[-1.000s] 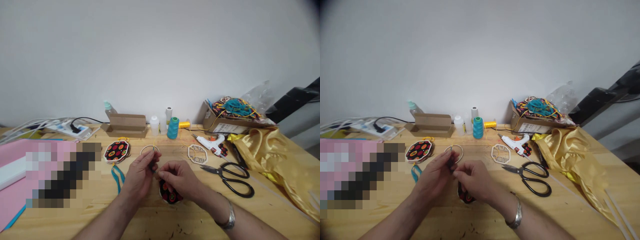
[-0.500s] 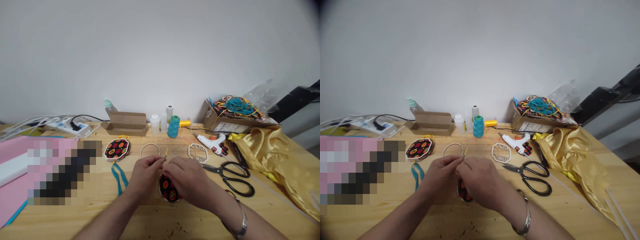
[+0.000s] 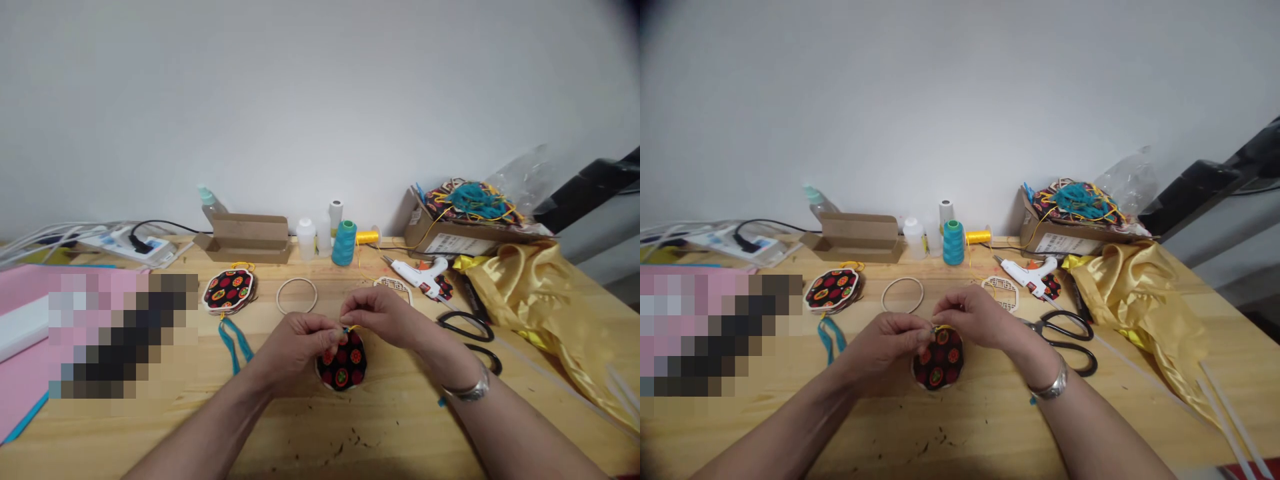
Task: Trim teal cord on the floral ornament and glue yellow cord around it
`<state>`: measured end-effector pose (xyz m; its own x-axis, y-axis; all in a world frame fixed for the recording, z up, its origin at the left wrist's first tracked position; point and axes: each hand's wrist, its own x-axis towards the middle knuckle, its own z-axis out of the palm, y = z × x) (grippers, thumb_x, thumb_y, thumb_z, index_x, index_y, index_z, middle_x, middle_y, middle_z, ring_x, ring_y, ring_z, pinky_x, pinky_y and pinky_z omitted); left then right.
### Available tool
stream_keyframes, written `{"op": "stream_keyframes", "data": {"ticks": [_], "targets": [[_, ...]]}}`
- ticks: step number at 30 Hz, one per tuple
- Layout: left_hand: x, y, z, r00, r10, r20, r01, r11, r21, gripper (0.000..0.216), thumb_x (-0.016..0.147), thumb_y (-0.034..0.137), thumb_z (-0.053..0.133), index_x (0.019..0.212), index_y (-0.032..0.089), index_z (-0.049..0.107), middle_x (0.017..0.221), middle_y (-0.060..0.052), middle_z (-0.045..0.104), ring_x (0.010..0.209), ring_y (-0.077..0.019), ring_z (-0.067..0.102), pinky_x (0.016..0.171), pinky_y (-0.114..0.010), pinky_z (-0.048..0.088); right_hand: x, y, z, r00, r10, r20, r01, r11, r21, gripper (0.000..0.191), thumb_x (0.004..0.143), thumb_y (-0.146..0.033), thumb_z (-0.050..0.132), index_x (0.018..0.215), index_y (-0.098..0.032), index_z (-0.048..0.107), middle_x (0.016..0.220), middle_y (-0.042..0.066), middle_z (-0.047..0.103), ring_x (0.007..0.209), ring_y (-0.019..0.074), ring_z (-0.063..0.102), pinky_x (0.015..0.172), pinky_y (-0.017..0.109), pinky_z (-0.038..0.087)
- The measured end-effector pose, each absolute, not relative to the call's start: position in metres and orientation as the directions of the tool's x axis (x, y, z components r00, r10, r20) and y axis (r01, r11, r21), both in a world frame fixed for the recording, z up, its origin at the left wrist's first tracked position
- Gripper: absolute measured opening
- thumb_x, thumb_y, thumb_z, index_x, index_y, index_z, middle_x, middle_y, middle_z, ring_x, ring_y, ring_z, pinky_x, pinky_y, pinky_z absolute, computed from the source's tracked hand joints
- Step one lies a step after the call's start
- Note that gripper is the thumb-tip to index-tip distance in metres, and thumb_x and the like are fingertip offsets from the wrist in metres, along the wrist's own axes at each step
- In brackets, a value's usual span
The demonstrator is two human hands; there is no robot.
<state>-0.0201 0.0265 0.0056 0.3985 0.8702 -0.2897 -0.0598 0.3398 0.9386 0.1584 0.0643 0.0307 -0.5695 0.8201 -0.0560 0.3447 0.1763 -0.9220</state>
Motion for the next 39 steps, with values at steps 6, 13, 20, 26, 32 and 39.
{"op": "stream_keyframes", "data": {"ticks": [6,13,20,26,32,39], "targets": [[-0.020,0.031,0.009,0.230,0.941,-0.250,-0.107,0.279,0.954,0.022,0.069,0.033,0.067,0.057,0.015,0.067,0.050,0.003,0.053,0.048,-0.0078,0.041,0.048,-0.020,0.031,0.150,0.064,0.020,-0.455,0.858,-0.238,0.212,-0.155,-0.965,0.023,0.067,-0.035,0.066,0.067,-0.012,0.065,0.055,-0.002,0.056,0.051,0.0078,0.044,0.049,0.021,0.032],[-0.020,0.032,0.015,0.065,0.972,-0.226,-0.088,0.231,0.969,0.016,0.066,0.032,0.069,0.062,0.017,0.071,0.055,0.001,0.060,0.053,-0.0116,0.048,0.051,-0.021,0.036,0.143,0.057,0.017,-0.446,0.849,-0.284,0.062,-0.287,-0.956,0.026,0.063,-0.037,0.070,0.065,-0.012,0.064,0.051,-0.004,0.051,0.047,0.0059,0.041,0.046,0.020,0.031],[-0.018,0.032,0.014,0.023,0.979,-0.204,-0.100,0.205,0.974,0.011,0.064,0.028,0.071,0.065,0.018,0.074,0.061,-0.001,0.067,0.060,-0.0142,0.054,0.058,-0.023,0.039,0.136,0.052,0.016,-0.426,0.860,-0.279,0.050,-0.285,-0.957,0.020,0.065,-0.033,0.068,0.064,-0.013,0.065,0.051,-0.002,0.056,0.047,0.0065,0.045,0.045,0.019,0.032],[-0.018,0.031,0.009,0.076,0.964,-0.256,-0.245,0.267,0.932,0.013,0.067,0.029,0.069,0.068,0.016,0.072,0.063,-0.001,0.066,0.059,-0.0118,0.052,0.057,-0.022,0.038,0.139,0.051,0.017,-0.428,0.868,-0.252,0.110,-0.227,-0.968,0.019,0.069,-0.033,0.065,0.068,-0.014,0.066,0.053,-0.002,0.057,0.047,0.0063,0.045,0.047,0.019,0.033],[-0.019,0.032,0.006,0.045,0.968,-0.246,-0.255,0.249,0.934,0.012,0.065,0.027,0.069,0.064,0.015,0.071,0.053,0.002,0.056,0.050,-0.0087,0.041,0.049,-0.021,0.030,0.139,0.051,0.027,-0.408,0.890,-0.205,0.100,-0.180,-0.979,0.022,0.069,-0.035,0.065,0.067,-0.014,0.065,0.053,-0.002,0.056,0.048,0.0072,0.044,0.047,0.021,0.034],[-0.019,0.031,0.007,0.077,0.957,-0.279,-0.230,0.289,0.929,0.015,0.065,0.029,0.070,0.069,0.014,0.072,0.052,0.002,0.055,0.049,-0.0076,0.038,0.048,-0.021,0.027,0.143,0.048,0.029,-0.383,0.922,-0.063,-0.132,-0.122,-0.984,0.020,0.068,-0.034,0.068,0.066,-0.015,0.063,0.053,-0.002,0.054,0.049,0.0073,0.043,0.050,0.022,0.034]]}}
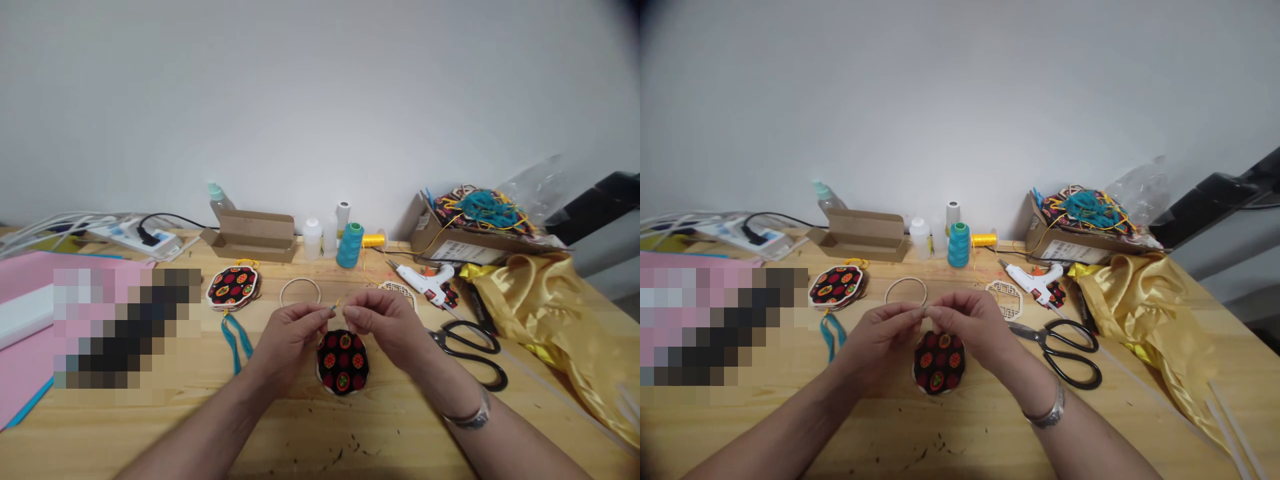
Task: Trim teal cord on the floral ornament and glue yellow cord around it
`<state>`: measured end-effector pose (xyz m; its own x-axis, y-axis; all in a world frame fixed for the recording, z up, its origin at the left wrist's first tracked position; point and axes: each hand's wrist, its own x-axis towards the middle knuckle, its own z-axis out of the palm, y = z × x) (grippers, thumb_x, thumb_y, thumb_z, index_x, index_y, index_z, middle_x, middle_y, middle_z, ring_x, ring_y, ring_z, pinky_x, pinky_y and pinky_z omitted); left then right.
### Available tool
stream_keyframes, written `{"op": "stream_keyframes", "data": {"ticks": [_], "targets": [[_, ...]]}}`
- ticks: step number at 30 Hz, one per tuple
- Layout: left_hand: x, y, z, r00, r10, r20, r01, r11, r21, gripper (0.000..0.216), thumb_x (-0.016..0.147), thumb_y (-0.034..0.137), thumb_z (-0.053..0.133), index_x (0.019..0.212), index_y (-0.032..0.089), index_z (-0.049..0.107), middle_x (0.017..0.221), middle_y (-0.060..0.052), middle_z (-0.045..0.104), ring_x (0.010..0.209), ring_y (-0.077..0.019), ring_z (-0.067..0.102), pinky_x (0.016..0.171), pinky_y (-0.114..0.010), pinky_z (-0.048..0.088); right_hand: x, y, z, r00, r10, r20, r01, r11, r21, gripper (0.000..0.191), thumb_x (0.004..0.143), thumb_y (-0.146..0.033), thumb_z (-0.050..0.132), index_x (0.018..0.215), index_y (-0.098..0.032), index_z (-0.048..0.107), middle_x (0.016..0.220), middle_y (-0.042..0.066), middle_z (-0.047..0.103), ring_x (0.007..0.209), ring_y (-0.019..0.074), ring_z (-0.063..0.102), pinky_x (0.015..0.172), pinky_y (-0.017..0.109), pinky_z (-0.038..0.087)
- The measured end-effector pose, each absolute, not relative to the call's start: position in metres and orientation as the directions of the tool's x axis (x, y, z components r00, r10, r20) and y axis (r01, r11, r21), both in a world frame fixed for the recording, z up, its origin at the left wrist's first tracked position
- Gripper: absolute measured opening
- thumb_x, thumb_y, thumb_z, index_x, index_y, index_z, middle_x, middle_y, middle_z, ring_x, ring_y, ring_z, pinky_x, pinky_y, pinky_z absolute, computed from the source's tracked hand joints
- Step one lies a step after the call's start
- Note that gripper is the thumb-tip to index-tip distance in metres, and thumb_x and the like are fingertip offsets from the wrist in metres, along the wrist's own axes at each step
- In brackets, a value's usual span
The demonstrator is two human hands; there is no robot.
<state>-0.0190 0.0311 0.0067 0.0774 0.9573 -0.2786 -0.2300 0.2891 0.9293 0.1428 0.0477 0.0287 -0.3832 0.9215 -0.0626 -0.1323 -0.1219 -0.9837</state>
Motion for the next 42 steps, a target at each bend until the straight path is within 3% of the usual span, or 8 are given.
{"op": "stream_keyframes", "data": {"ticks": [4,8,12,15,25,32,37,42], "targets": [[-0.019,0.031,0.006,0.100,0.950,-0.296,-0.284,0.313,0.906,0.013,0.065,0.027,0.070,0.066,0.013,0.071,0.052,0.001,0.054,0.049,-0.0069,0.038,0.048,-0.021,0.026,0.145,0.052,0.027,-0.253,0.967,0.025,-0.235,-0.036,-0.971,0.018,0.069,-0.034,0.066,0.067,-0.017,0.061,0.057,-0.002,0.055,0.051,0.0081,0.043,0.051,0.023,0.035],[-0.019,0.032,0.006,0.139,0.930,-0.341,-0.384,0.368,0.847,0.011,0.063,0.024,0.071,0.063,0.012,0.070,0.049,0.002,0.050,0.046,-0.0058,0.036,0.046,-0.020,0.025,0.147,0.061,0.020,-0.065,0.983,0.174,0.128,0.181,-0.975,0.011,0.074,-0.029,0.062,0.074,-0.018,0.063,0.067,0.001,0.060,0.060,0.0116,0.049,0.057,0.025,0.040],[-0.020,0.032,0.007,0.156,0.937,-0.313,-0.354,0.349,0.867,0.011,0.065,0.024,0.070,0.064,0.013,0.070,0.051,0.002,0.052,0.048,-0.0066,0.040,0.048,-0.020,0.028,0.147,0.060,0.020,-0.211,0.879,0.428,0.341,0.477,-0.810,0.006,0.078,-0.020,0.060,0.081,-0.021,0.065,0.082,0.002,0.060,0.082,0.0154,0.052,0.075,0.031,0.042],[-0.020,0.030,0.008,0.189,0.943,-0.275,-0.235,0.315,0.920,0.013,0.068,0.027,0.068,0.067,0.014,0.071,0.053,0.002,0.053,0.052,-0.0082,0.043,0.052,-0.021,0.031,0.147,0.053,0.026,-0.391,0.802,0.451,0.348,0.583,-0.734,0.012,0.079,-0.018,0.060,0.089,-0.022,0.064,0.094,0.003,0.056,0.097,0.0167,0.049,0.088,0.035,0.038],[-0.020,0.025,0.007,0.350,0.890,-0.293,-0.042,0.328,0.944,0.025,0.069,0.035,0.066,0.057,0.013,0.062,0.054,0.004,0.051,0.054,-0.0083,0.041,0.052,-0.022,0.028,0.150,0.052,0.027,-0.613,0.724,0.317,0.334,0.600,-0.727,0.005,0.080,-0.017,0.059,0.076,-0.021,0.057,0.106,0.002,0.052,0.105,0.0172,0.042,0.094,0.035,0.034],[-0.020,0.027,0.006,0.343,0.875,-0.343,-0.154,0.413,0.898,0.015,0.069,0.028,0.067,0.064,0.013,0.067,0.055,0.002,0.053,0.053,-0.0083,0.043,0.053,-0.022,0.030,0.147,0.055,0.020,-0.491,0.802,0.341,0.293,0.521,-0.802,0.010,0.081,-0.010,0.051,0.078,-0.020,0.052,0.101,0.003,0.056,0.101,0.0166,0.048,0.089,0.035,0.037],[-0.019,0.028,0.007,0.313,0.886,-0.343,-0.272,0.429,0.861,0.017,0.068,0.021,0.066,0.055,0.012,0.062,0.049,0.002,0.050,0.049,-0.0067,0.040,0.051,-0.021,0.029,0.146,0.060,0.016,-0.248,0.902,0.354,0.333,0.422,-0.843,0.007,0.083,-0.016,0.050,0.077,-0.020,0.053,0.090,0.004,0.057,0.086,0.0169,0.053,0.071,0.031,0.042],[-0.022,0.031,0.008,0.259,0.901,-0.348,-0.416,0.429,0.802,0.009,0.065,0.019,0.069,0.064,0.010,0.067,0.051,0.002,0.051,0.049,-0.0053,0.041,0.048,-0.019,0.028,0.150,0.060,0.024,-0.287,0.772,0.566,0.384,0.635,-0.671,0.013,0.080,-0.012,0.055,0.086,-0.023,0.060,0.098,0.004,0.055,0.097,0.0191,0.049,0.085,0.039,0.038]]}}
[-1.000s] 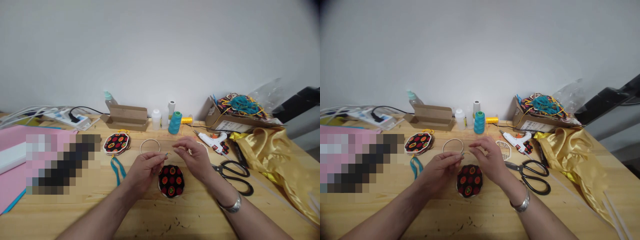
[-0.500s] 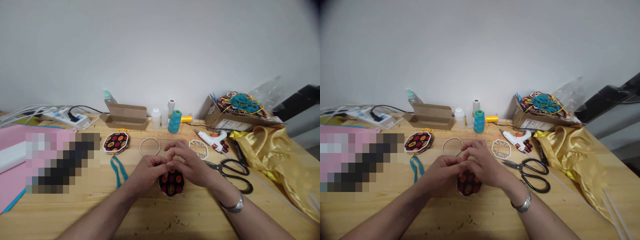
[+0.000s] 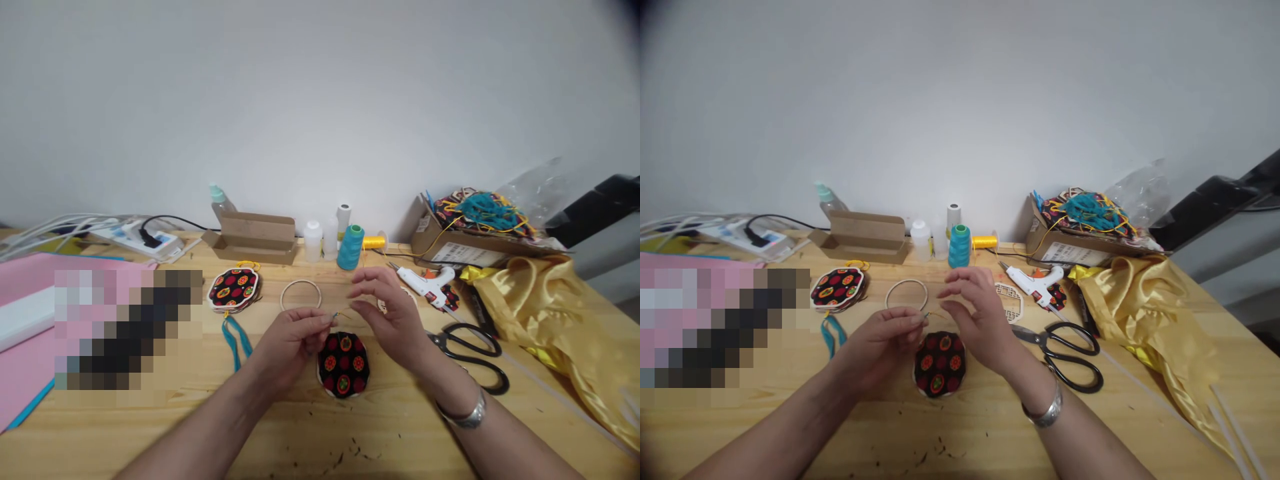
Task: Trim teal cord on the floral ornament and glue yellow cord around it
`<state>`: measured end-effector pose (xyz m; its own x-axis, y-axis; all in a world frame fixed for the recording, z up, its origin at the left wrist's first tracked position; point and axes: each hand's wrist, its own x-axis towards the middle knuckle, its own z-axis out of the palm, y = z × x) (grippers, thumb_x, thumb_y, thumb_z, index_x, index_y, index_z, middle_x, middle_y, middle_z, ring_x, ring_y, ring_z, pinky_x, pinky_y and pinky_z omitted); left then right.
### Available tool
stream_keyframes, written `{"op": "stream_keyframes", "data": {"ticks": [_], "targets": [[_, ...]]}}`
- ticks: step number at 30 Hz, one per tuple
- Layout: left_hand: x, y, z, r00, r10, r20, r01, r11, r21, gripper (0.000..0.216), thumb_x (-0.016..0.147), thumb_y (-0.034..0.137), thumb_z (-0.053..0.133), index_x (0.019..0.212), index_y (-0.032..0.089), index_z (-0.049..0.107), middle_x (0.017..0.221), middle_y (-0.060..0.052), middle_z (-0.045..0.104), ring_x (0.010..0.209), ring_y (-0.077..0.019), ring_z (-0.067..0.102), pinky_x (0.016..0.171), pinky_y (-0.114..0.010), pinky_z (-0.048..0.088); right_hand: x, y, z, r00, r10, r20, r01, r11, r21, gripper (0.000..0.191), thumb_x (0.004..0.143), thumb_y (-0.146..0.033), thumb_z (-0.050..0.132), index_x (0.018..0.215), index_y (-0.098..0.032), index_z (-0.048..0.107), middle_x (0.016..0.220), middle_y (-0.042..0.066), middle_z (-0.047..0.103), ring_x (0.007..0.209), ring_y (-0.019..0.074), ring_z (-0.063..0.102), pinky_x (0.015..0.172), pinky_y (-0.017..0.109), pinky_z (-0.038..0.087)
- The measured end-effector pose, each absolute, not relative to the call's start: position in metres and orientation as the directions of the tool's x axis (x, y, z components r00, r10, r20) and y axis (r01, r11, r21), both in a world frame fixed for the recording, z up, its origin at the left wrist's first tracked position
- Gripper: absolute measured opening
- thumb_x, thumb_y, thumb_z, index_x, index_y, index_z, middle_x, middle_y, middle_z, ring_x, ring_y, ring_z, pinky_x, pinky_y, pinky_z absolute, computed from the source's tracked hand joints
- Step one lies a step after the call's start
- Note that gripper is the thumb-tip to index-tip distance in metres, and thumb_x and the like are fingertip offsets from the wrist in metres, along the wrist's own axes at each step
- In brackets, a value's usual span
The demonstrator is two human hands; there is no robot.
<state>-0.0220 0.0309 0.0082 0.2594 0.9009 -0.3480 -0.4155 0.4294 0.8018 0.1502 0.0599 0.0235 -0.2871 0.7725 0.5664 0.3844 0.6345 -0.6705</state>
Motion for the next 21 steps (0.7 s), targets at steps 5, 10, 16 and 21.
{"op": "stream_keyframes", "data": {"ticks": [5,10,16,21], "targets": [[-0.023,0.032,0.009,0.245,0.912,-0.328,-0.478,0.408,0.778,0.007,0.065,0.017,0.068,0.063,0.010,0.067,0.051,0.003,0.048,0.048,-0.0050,0.039,0.047,-0.018,0.028,0.148,0.053,0.024,-0.492,0.663,0.564,0.405,0.748,-0.526,0.026,0.078,-0.009,0.056,0.092,-0.029,0.064,0.107,0.003,0.050,0.107,0.0206,0.041,0.091,0.040,0.034],[-0.022,0.031,0.007,0.212,0.927,-0.310,-0.445,0.374,0.814,0.008,0.066,0.020,0.069,0.067,0.012,0.069,0.054,0.003,0.050,0.051,-0.0055,0.040,0.050,-0.018,0.030,0.145,0.050,0.021,-0.492,0.646,0.584,0.411,0.764,-0.498,0.024,0.078,-0.007,0.054,0.090,-0.026,0.063,0.106,0.003,0.050,0.105,0.0202,0.041,0.092,0.040,0.033],[-0.020,0.029,0.015,0.021,0.982,-0.186,-0.083,0.187,0.979,0.014,0.067,0.028,0.067,0.067,0.015,0.071,0.051,0.003,0.053,0.052,-0.0081,0.043,0.051,-0.019,0.033,0.144,0.047,0.027,-0.394,0.731,0.557,0.411,0.682,-0.605,0.016,0.078,-0.010,0.052,0.088,-0.019,0.059,0.097,0.005,0.053,0.098,0.0191,0.045,0.088,0.038,0.037],[-0.018,0.026,0.016,-0.044,0.998,-0.048,0.150,0.054,0.987,0.013,0.070,0.028,0.063,0.068,0.018,0.072,0.061,0.001,0.065,0.061,-0.0124,0.053,0.059,-0.021,0.040,0.141,0.044,0.028,-0.345,0.770,0.536,0.450,0.638,-0.626,0.008,0.075,-0.019,0.060,0.083,-0.019,0.060,0.084,0.004,0.055,0.087,0.0182,0.048,0.080,0.036,0.039]]}}
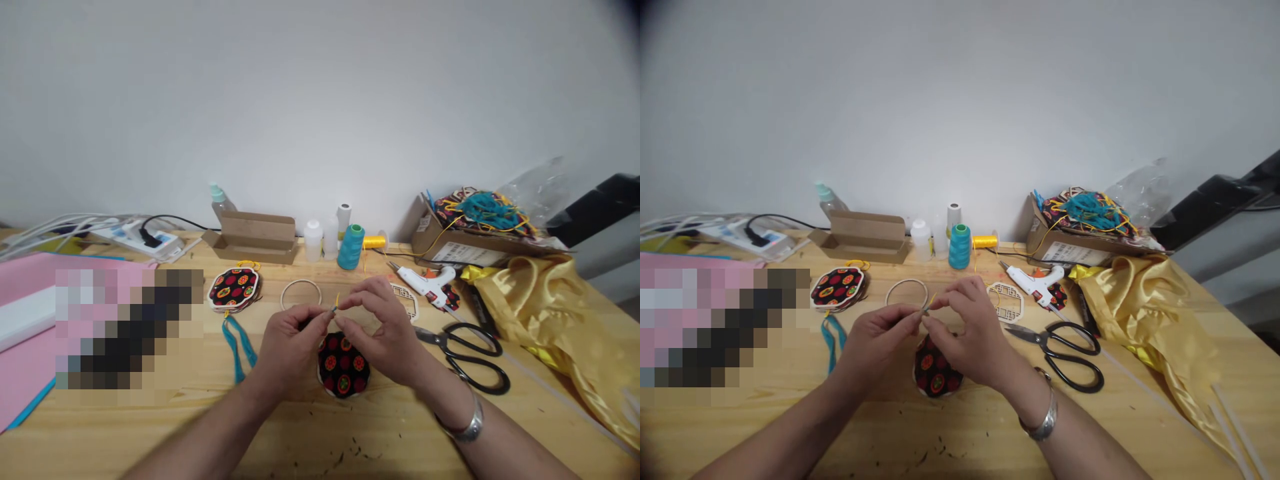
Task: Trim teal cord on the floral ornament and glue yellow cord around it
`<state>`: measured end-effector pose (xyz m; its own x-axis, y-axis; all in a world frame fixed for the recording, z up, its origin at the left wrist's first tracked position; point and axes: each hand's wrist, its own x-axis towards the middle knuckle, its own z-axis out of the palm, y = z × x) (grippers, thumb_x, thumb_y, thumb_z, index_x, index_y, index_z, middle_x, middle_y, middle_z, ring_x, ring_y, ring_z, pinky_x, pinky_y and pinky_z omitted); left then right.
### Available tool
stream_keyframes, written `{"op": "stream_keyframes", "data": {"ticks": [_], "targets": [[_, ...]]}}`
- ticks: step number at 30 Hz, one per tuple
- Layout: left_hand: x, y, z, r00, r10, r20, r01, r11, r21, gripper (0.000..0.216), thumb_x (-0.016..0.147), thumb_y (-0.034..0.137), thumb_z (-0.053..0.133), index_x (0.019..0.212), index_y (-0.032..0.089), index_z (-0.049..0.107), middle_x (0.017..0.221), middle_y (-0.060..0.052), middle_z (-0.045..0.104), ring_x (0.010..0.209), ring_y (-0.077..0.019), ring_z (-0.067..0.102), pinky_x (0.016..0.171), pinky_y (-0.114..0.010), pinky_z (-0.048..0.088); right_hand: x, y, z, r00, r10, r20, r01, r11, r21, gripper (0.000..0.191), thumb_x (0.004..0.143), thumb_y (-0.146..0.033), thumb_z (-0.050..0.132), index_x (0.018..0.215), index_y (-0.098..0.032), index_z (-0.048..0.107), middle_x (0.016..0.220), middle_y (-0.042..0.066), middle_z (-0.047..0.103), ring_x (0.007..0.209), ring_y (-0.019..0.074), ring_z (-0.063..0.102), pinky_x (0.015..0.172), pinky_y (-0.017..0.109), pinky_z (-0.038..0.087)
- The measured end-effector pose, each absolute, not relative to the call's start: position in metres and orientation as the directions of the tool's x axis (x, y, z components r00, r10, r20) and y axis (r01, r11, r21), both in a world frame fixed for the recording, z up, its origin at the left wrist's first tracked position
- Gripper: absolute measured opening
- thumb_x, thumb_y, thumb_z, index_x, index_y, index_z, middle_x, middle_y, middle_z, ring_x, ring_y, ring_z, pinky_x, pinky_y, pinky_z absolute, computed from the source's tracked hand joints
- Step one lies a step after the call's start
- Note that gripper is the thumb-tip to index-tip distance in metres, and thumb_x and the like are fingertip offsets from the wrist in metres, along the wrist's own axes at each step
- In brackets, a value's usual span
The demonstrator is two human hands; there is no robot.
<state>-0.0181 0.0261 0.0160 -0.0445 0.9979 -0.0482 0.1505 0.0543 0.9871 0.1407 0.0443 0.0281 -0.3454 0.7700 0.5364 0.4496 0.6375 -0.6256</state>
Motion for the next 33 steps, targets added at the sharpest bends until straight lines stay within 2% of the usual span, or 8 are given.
{"op": "stream_keyframes", "data": {"ticks": [5,13,24,33], "targets": [[-0.0163,0.0228,0.0105,-0.040,0.997,0.073,0.263,-0.060,0.963,0.013,0.073,0.024,0.060,0.074,0.020,0.072,0.069,0.001,0.069,0.065,-0.0138,0.057,0.060,-0.021,0.042,0.1395,0.0434,0.0261,-0.356,0.776,0.520,0.461,0.630,-0.625,0.009,0.075,-0.018,0.059,0.084,-0.019,0.060,0.082,0.004,0.057,0.084,0.0183,0.048,0.077,0.035,0.040],[-0.0146,0.0198,0.0083,-0.025,0.980,0.198,0.334,-0.179,0.926,0.015,0.076,0.022,0.058,0.078,0.023,0.073,0.070,0.000,0.070,0.064,-0.0141,0.058,0.060,-0.022,0.042,0.1390,0.0452,0.0233,-0.370,0.778,0.508,0.462,0.629,-0.626,0.007,0.077,-0.015,0.056,0.079,-0.020,0.060,0.078,0.003,0.056,0.082,0.0183,0.048,0.075,0.035,0.041],[-0.0151,0.0193,0.0082,-0.019,0.981,0.193,0.405,-0.169,0.898,0.016,0.079,0.026,0.056,0.081,0.023,0.072,0.073,0.001,0.070,0.066,-0.0138,0.059,0.061,-0.022,0.042,0.1383,0.0459,0.0195,-0.359,0.786,0.504,0.456,0.619,-0.639,0.008,0.077,-0.012,0.056,0.077,-0.019,0.061,0.076,0.002,0.057,0.080,0.0166,0.049,0.072,0.033,0.041],[-0.0148,0.0182,0.0082,-0.038,0.979,0.202,0.395,-0.171,0.903,0.016,0.078,0.025,0.057,0.080,0.024,0.072,0.074,0.000,0.071,0.067,-0.0152,0.060,0.062,-0.023,0.043,0.1382,0.0472,0.0191,-0.365,0.788,0.495,0.459,0.615,-0.641,0.008,0.077,-0.012,0.057,0.076,-0.019,0.060,0.075,0.002,0.057,0.078,0.0168,0.049,0.070,0.032,0.041]]}}
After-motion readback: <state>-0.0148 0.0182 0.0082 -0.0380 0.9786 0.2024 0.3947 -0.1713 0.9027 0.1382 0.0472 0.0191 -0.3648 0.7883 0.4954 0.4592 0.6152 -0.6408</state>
